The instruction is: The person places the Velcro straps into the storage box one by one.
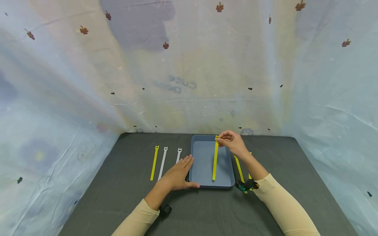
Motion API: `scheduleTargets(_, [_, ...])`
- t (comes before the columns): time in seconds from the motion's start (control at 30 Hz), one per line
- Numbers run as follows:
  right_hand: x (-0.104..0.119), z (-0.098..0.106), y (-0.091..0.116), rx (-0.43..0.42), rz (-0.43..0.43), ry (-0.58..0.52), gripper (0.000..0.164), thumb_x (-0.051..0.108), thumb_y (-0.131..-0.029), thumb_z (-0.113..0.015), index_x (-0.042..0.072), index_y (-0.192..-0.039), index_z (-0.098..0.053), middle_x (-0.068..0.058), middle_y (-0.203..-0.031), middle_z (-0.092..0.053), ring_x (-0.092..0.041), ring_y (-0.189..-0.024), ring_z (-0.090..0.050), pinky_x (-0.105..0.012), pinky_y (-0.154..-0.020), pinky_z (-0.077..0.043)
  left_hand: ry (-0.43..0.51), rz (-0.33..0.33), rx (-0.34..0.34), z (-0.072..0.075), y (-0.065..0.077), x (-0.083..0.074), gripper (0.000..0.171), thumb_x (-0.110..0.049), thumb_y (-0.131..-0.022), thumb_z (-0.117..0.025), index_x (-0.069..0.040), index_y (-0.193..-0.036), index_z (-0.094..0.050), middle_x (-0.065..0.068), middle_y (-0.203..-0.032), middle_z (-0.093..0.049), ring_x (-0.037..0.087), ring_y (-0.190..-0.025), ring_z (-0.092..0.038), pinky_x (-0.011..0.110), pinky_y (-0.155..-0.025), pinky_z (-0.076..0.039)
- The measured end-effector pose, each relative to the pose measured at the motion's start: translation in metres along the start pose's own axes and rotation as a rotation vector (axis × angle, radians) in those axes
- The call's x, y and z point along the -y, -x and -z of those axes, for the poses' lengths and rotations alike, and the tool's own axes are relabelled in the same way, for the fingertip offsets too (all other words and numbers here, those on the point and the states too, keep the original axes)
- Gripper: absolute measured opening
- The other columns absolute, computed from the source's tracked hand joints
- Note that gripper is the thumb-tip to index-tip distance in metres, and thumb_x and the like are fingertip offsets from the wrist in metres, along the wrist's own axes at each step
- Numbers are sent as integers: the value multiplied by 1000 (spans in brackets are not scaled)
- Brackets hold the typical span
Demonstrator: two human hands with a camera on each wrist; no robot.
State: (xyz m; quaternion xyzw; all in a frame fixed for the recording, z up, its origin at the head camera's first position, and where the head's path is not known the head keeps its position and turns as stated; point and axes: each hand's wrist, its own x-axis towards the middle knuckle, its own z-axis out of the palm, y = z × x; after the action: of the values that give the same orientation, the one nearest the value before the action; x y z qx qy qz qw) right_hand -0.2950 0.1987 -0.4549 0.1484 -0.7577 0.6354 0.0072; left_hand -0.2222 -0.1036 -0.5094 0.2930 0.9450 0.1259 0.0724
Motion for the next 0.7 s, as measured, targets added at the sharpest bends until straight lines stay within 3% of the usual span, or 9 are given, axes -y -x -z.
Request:
scheduleTargets(0.17, [-8,-15,-9,15,-55,-19,26,12,-104,-74,-6,-119,-65,-23,-109,-75,-36,-93,-75,-31,-80,-65,-2,2,-7,1,0,1,122,-77,-89,-71,-1,-171,-21,17,-179,-16,31,-166,-16,48,-135,-19])
scheduleTargets(0.4, [-21,-30,-22,52,-79,13,23,7,-105,-71,-10,-119,-65,-28,-108,-75,-17,-82,-74,-45,-87,-66,-3,4,5,2,0,1,122,-77,-90,-70,-1,-171,-20,16,-179,-15,31,-166,-15,48,-135,-18])
scheduleTargets(0.47, [-24,-33,-27,58,-100,8,22,6,-105,-71,-10,-119,-66,-26,-107,-76,-22,-85,-75,-52,-91,-64,3,3,6,3,0,-1,122,-77,-89,-71,-1,-171,-20,16,-179,-16,31,-166,-15,48,-135,-19])
scheduleTargets(0.6, [-32,-40,-36,79,-146,-25,22,6,-105,-71,-9,-120,-66,-23,-106,-76,-46,-101,-73,-65,-100,-57,2,1,7,4,0,-2,122,-76,-89,-71,-1,-170,-21,17,-179,-16,32,-166,-16,48,-134,-19])
scheduleTargets(0.7, [-39,-45,-42,97,-179,-28,21,6,-105,-71,-8,-119,-66,-21,-105,-76,-57,-110,-67,-67,-102,-55,-1,-3,3,4,0,-3,121,-76,-89,-71,0,-170,-22,17,-178,-17,32,-165,-17,48,-134,-20])
